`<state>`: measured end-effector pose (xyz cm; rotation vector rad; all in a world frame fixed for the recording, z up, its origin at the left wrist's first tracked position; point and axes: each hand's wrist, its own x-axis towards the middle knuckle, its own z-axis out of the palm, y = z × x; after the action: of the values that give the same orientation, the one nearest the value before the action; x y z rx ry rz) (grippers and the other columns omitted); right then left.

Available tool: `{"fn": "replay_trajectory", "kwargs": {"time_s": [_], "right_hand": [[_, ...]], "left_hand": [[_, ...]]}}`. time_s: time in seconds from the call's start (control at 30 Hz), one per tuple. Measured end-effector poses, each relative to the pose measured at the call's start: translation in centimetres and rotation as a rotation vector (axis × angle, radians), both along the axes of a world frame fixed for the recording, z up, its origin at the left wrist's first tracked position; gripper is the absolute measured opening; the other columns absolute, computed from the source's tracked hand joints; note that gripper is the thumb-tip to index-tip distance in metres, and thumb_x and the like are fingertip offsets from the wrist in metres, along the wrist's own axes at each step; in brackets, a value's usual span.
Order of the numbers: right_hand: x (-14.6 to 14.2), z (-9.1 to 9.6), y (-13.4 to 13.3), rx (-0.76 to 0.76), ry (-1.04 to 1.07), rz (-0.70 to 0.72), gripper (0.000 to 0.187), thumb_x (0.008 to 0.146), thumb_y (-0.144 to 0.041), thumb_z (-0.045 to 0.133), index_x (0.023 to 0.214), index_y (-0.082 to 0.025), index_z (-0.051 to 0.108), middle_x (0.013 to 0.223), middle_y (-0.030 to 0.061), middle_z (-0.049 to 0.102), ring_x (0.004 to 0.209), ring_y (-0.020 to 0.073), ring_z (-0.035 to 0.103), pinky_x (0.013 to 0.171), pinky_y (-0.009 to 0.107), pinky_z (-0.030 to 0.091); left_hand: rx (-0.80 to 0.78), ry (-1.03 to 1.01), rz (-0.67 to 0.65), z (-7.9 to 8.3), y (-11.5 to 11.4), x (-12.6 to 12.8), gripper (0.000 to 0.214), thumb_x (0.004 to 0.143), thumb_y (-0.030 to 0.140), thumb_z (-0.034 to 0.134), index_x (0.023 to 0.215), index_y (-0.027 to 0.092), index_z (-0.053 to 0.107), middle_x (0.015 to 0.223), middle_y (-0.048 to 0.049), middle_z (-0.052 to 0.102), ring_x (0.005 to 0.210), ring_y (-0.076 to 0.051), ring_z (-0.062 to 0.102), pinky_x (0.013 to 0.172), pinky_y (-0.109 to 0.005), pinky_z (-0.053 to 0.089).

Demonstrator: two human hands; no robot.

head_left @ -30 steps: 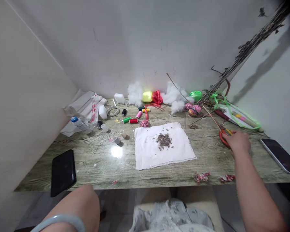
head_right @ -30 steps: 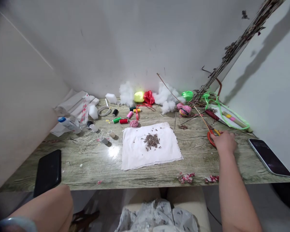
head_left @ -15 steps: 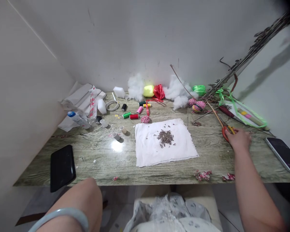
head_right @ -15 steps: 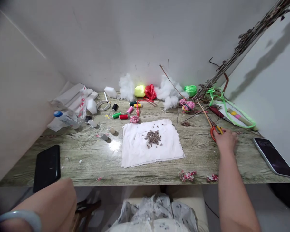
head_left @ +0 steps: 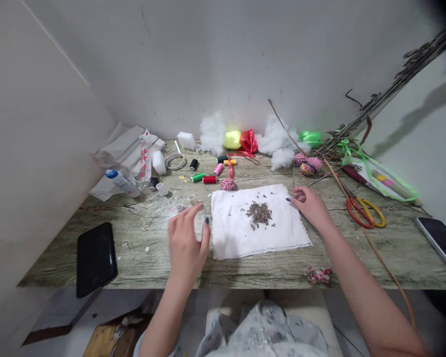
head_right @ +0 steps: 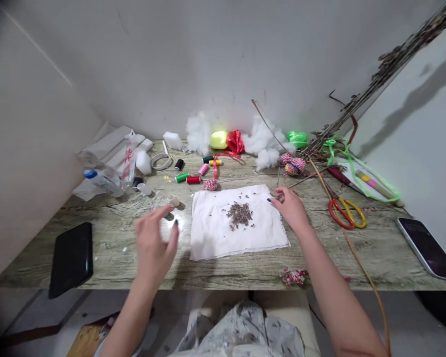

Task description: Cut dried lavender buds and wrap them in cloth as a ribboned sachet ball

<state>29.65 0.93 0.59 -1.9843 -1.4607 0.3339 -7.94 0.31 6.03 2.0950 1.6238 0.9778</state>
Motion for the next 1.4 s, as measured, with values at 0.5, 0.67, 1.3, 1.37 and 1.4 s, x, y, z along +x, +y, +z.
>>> {"fn": "replay_trajectory", "kwargs": {"time_s": [0.5,0.67,1.3,1.37,1.4], "right_hand": [[-0.4,1.0,-1.6,0.023,-0.09,0.045,0.019,0.082,-0.037,0.054,0.091,-0.023,0.061,0.084,0.0036,0.068,0.066,0.0175,0.062,0.065,0.03,0.043],[-0.1,0.7,-2.0,0.022,-0.046,0.105,0.02,0.082,-0.041,0.054,0.091,-0.023,0.057,0.085,0.0037,0.068,0.065,0.0174,0.061,0.062,0.03,0.044],[0.5,-0.3,0.4,0.094,-0.052,0.234,0.018,0.081,-0.032,0.054,0.095,-0.023,0.061,0.088,0.0049,0.063,0.08,0.0214,0.057,0.078,0.036,0.046],[0.3,0.0,0.7,0.113,-0.089,0.306,0.013,0.083,-0.031,0.052,0.083,-0.023,0.062,0.087,0.0052,0.062,0.087,0.0223,0.057,0.082,0.037,0.044],[0.1,0.1,0.8,0.129,-0.105,0.317,0.012,0.083,-0.031,0.053,0.081,-0.023,0.061,0.09,0.0057,0.062,0.09,0.0227,0.057,0.083,0.037,0.044]], "left_hand": [[-0.095,-0.036,0.093,-4.0,3.9,4.4,0.014,0.086,0.02,0.051,0.097,0.019,0.059,0.092,-0.0037,0.059,0.078,-0.015,0.059,0.073,-0.028,0.047],[-0.201,-0.081,0.04,-3.3,3.4,4.2,0.014,0.085,0.029,0.052,0.094,0.02,0.057,0.095,-0.0031,0.061,0.073,-0.014,0.061,0.068,-0.026,0.048],[-0.412,-0.005,-0.048,-4.1,2.1,2.5,0.026,0.078,0.024,0.043,0.092,0.018,0.064,0.094,-0.0044,0.07,0.09,-0.023,0.061,0.081,-0.03,0.046],[-0.423,-0.031,-0.047,-4.2,2.0,2.2,0.027,0.077,0.024,0.042,0.089,0.018,0.066,0.095,-0.005,0.07,0.091,-0.023,0.061,0.082,-0.031,0.046],[-0.432,-0.042,-0.043,-4.2,2.0,2.2,0.028,0.078,0.025,0.042,0.09,0.018,0.066,0.096,-0.0051,0.07,0.091,-0.023,0.061,0.082,-0.031,0.046]]}}
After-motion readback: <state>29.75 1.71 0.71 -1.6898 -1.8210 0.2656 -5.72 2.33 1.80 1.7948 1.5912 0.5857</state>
